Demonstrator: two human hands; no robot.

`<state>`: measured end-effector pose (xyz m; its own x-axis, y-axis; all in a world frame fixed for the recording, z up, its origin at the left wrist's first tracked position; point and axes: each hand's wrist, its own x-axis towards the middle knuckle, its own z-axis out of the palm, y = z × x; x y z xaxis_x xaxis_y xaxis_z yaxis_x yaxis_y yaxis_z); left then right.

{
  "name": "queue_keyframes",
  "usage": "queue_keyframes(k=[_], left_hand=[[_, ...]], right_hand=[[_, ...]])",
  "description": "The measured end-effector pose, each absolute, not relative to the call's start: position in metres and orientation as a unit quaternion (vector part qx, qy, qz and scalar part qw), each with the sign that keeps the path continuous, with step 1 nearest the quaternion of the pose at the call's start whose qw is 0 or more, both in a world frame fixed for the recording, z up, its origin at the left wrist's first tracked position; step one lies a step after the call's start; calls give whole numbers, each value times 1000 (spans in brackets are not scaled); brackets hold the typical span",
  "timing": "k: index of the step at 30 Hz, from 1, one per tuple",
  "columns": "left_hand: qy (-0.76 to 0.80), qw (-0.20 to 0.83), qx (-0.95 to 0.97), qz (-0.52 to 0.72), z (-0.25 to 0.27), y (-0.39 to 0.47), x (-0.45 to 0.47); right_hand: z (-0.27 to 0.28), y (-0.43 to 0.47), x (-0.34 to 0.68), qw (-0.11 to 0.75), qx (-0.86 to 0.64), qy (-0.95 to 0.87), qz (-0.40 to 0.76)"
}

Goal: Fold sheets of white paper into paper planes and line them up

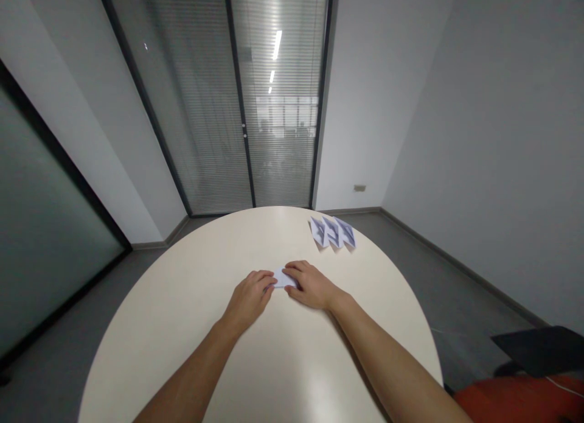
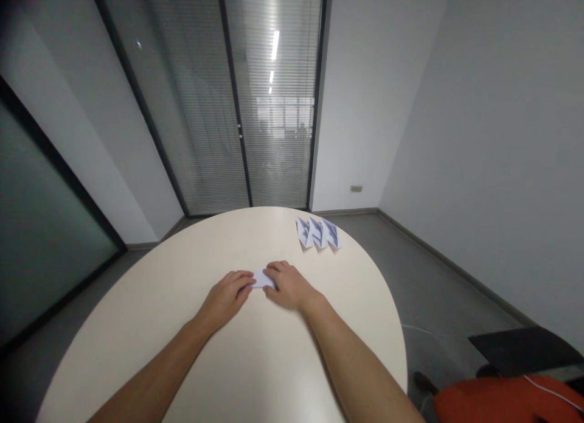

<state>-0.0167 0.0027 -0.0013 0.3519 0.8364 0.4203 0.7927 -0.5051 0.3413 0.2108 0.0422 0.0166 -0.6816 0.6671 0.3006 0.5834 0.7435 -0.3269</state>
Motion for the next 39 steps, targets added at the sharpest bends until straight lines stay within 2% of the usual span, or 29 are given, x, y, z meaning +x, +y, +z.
queue_keyframes(k=[21,25,32,39], left_hand=[[470,35,846,250,4,2,-17],[480,18,850,216,5,1,-18],[508,0,847,156,13,-4,-14],[514,-20,845,147,18,-5,-11]], right_hand=[[14,36,194,64,-424,-889,161],[12,37,197,90,-413,-894,151],[23,47,217,193,-310,-927,91],[26,48,213,202,-313,-924,84]])
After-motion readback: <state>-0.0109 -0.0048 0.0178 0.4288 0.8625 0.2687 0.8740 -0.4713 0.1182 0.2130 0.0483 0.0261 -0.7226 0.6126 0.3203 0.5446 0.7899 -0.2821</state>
